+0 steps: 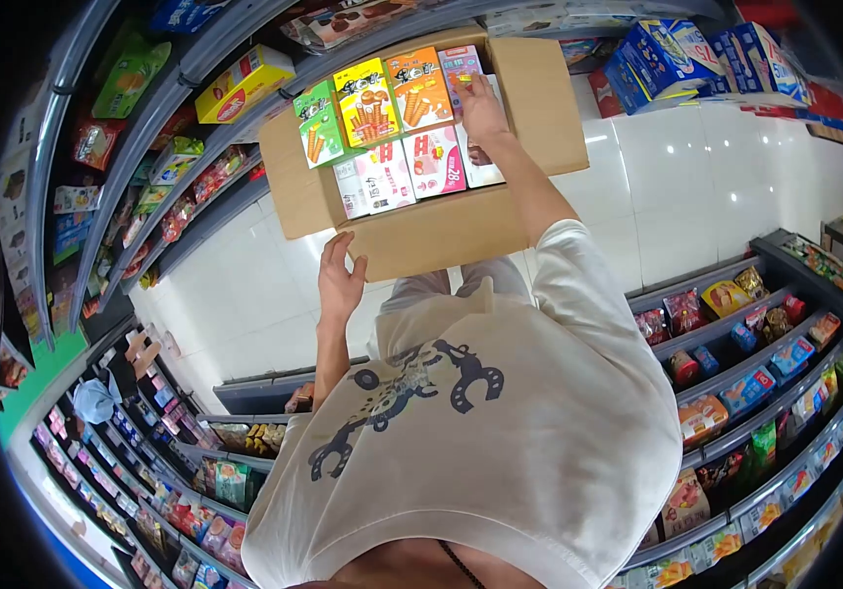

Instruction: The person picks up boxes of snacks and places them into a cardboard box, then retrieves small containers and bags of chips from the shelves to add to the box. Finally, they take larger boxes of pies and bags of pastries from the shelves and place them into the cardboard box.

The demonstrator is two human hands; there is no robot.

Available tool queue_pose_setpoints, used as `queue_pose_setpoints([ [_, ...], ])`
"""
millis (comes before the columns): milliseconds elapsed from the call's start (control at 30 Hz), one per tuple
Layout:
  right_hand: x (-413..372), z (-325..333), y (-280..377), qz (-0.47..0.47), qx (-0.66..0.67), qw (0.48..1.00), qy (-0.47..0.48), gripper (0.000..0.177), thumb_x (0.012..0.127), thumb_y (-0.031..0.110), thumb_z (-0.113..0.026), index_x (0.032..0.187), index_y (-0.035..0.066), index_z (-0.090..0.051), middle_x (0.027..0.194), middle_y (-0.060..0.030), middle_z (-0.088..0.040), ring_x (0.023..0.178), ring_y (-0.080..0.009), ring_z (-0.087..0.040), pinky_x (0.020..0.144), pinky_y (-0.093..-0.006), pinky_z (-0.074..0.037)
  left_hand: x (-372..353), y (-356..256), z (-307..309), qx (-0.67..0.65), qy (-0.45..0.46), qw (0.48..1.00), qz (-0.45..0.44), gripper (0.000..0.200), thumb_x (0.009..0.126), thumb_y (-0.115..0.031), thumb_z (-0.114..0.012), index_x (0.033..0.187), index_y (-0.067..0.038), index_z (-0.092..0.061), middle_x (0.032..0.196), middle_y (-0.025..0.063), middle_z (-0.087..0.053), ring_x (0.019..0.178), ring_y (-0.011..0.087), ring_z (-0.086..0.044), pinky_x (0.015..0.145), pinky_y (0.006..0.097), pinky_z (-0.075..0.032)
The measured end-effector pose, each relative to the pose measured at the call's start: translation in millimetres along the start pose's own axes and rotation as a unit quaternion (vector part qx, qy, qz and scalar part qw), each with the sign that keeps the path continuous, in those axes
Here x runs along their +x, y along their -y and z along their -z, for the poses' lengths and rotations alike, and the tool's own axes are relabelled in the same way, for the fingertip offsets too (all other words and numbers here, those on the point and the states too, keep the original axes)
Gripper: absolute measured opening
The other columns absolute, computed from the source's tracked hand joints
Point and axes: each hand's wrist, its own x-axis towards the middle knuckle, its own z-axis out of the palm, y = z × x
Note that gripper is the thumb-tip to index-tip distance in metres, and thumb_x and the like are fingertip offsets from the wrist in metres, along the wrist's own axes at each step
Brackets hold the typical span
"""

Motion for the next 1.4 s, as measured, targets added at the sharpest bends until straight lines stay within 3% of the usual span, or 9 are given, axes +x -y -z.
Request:
queue_pose_setpoints([
  [367,-33,22,-1,0.056,0.047,0.996,-0.055,0.046,0.082,0.012,-0.064,0.128,0.008,-0.058,0.143,-0.0255,-0.037,0.134,-0.0387,-0.034,0.111,-0.0401,-0.031,-40,-16,-13,0.015,0.007,1.000,0.001,0.044,0.081,-0.010,-0.063,0.123,-0.001,-0.055,0.125,0.0195,-0.054,0.114,0.0382,-0.053,0.097,0.0434,-0.044],
  [533,-129,63,10,-0.025,0.191,0.975,-0.108,0.034,0.083,0.009,-0.061,0.116,0.007,-0.064,0.133,-0.0198,-0.050,0.123,-0.0365,-0.047,0.101,-0.0409,-0.041,-34,-30,-3,0.018,0.001,0.997,-0.076,0.044,0.080,-0.010,-0.064,0.122,-0.002,-0.056,0.122,0.0178,-0.056,0.113,0.0357,-0.053,0.096,0.0427,-0.044],
  [667,-210,80,13,-0.059,0.208,0.969,-0.122,0.031,0.083,0.010,-0.061,0.113,0.005,-0.064,0.123,-0.0185,-0.058,0.111,-0.0356,-0.055,0.095,-0.0404,-0.046,-47,-90,66,-0.092,-0.058,0.977,-0.184,0.046,0.075,-0.002,-0.068,0.120,-0.002,-0.058,0.112,0.0154,-0.060,0.104,0.0326,-0.059,0.091,0.0386,-0.047],
  [800,-260,73,33,-0.122,0.210,0.966,-0.087,0.030,0.084,0.011,-0.060,0.113,0.005,-0.064,0.117,-0.0190,-0.061,0.107,-0.0352,-0.058,0.092,-0.0411,-0.047,-118,-140,174,-0.193,-0.172,0.880,-0.399,0.045,0.073,-0.009,-0.073,0.115,-0.003,-0.060,0.102,0.0149,-0.061,0.095,0.0314,-0.063,0.086,0.0460,-0.051],
  [933,-280,66,66,-0.147,0.224,0.960,-0.080,0.028,0.086,0.014,-0.060,0.112,0.004,-0.065,0.109,-0.0195,-0.065,0.100,-0.0339,-0.064,0.086,-0.0395,-0.050,-201,-134,227,-0.343,-0.383,0.681,-0.522,0.031,0.071,-0.011,-0.078,0.096,-0.005,-0.061,0.091,0.0082,-0.061,0.087,0.0269,-0.065,0.076,0.0453,-0.056],
  [1000,-287,58,88,-0.138,0.237,0.958,-0.084,0.028,0.087,0.015,-0.060,0.111,0.003,-0.066,0.105,-0.0189,-0.067,0.096,-0.0325,-0.066,0.083,-0.0380,-0.051,-233,-109,261,-0.322,-0.369,0.645,-0.587,0.050,0.076,-0.005,-0.072,0.112,-0.017,-0.039,0.093,0.0088,-0.056,0.085,0.0266,-0.061,0.074,0.0460,-0.057],
  [1067,-290,53,117,-0.115,0.227,0.965,-0.066,0.028,0.087,0.016,-0.061,0.110,0.002,-0.066,0.101,-0.0178,-0.069,0.092,-0.0302,-0.067,0.081,-0.0362,-0.052,-270,-77,290,-0.321,-0.342,0.670,-0.576,0.046,0.077,-0.006,-0.071,0.110,-0.016,-0.040,0.092,0.0079,-0.054,0.083,0.0252,-0.060,0.074,0.0442,-0.055],
  [1100,-292,58,138,-0.111,0.211,0.971,-0.014,0.028,0.088,0.012,-0.061,0.114,0.002,-0.065,0.105,-0.0139,-0.069,0.094,-0.0197,-0.066,0.082,-0.0302,-0.052,-294,-58,300,-0.321,-0.335,0.690,-0.555,0.044,0.078,-0.007,-0.070,0.109,-0.015,-0.041,0.091,0.0074,-0.053,0.082,0.0245,-0.059,0.073,0.0433,-0.054],
  [1400,-265,-1,268,0.053,0.216,0.967,0.126,0.028,0.088,0.011,-0.063,0.114,-0.001,-0.064,0.101,-0.0117,-0.069,0.092,-0.0158,-0.065,0.082,-0.0281,-0.051,-451,49,324,-0.251,-0.467,0.762,-0.372,0.024,0.084,-0.012,-0.063,0.101,-0.011,-0.047,0.084,0.0030,-0.047,0.074,0.0184,-0.051,0.071,0.0352,-0.047],
])
